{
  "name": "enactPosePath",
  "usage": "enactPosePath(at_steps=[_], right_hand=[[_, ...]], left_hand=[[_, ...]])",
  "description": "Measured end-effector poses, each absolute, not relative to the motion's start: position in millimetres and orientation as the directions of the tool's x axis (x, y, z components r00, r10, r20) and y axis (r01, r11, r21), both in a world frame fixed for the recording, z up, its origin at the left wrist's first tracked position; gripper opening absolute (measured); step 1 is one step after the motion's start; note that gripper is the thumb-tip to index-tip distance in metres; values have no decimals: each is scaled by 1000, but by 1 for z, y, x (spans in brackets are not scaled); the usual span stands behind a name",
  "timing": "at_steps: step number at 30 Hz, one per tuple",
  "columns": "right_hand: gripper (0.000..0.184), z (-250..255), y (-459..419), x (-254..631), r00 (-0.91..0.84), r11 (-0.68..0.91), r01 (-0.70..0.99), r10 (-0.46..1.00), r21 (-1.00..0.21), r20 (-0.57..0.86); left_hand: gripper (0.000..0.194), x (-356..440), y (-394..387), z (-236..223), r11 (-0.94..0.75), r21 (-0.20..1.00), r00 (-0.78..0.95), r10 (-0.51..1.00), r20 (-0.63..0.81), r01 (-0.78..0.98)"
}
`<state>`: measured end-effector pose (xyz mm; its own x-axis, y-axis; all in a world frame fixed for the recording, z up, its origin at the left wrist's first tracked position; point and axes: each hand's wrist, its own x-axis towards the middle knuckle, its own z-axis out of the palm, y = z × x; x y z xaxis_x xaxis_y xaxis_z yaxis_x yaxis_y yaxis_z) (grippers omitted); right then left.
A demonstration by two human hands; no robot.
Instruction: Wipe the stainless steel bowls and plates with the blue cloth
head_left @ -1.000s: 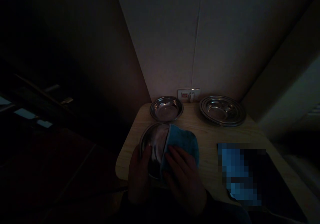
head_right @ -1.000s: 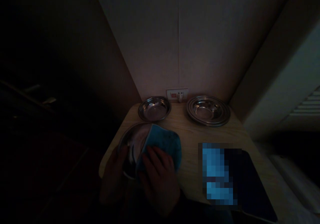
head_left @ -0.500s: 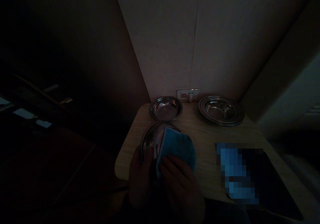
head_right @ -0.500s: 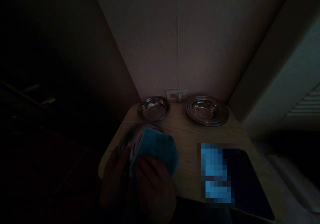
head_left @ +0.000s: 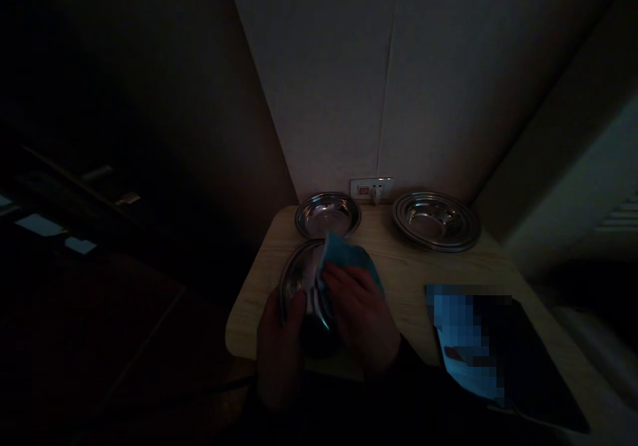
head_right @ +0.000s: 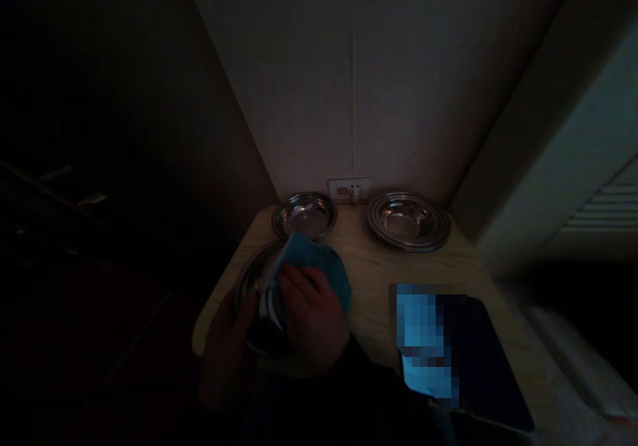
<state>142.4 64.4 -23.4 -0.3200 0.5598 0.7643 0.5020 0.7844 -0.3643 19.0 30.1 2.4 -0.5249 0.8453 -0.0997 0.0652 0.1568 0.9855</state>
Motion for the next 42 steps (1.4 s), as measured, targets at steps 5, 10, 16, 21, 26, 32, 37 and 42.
enactPosePath(at_steps=[5,10,16,21,26,32,37,42], right_hand=[[28,-22,66,147,-348,806,475,541,-354,766],[29,-19,69,143,-336,801,472,550,-369,764],[28,-18,71,141,-314,799,486,537,-353,783],[26,-11,72,142,-385,844,420,498,-333,777],[26,-6,76,145,-402,843,439,495,-312,771],[26,-6,79,149,-415,848,431,489,-307,767],[25,-6,76,152,-447,866,395,474,-308,759],[27,-8,78,155,-413,848,427,493,-315,766]], left_hand=[[42,20,30,5,184,978,-526,844,-106,99],[40,19,29,3,181,979,-500,859,-110,97],[41,19,28,5,176,980,-505,857,-106,94],[41,20,29,6,189,975,-510,854,-107,112],[39,25,26,4,186,977,-542,834,-102,101],[42,27,24,1,142,988,-526,846,-86,66],[40,26,25,3,164,980,-511,855,-85,112],[41,27,24,4,173,979,-504,859,-96,108]])
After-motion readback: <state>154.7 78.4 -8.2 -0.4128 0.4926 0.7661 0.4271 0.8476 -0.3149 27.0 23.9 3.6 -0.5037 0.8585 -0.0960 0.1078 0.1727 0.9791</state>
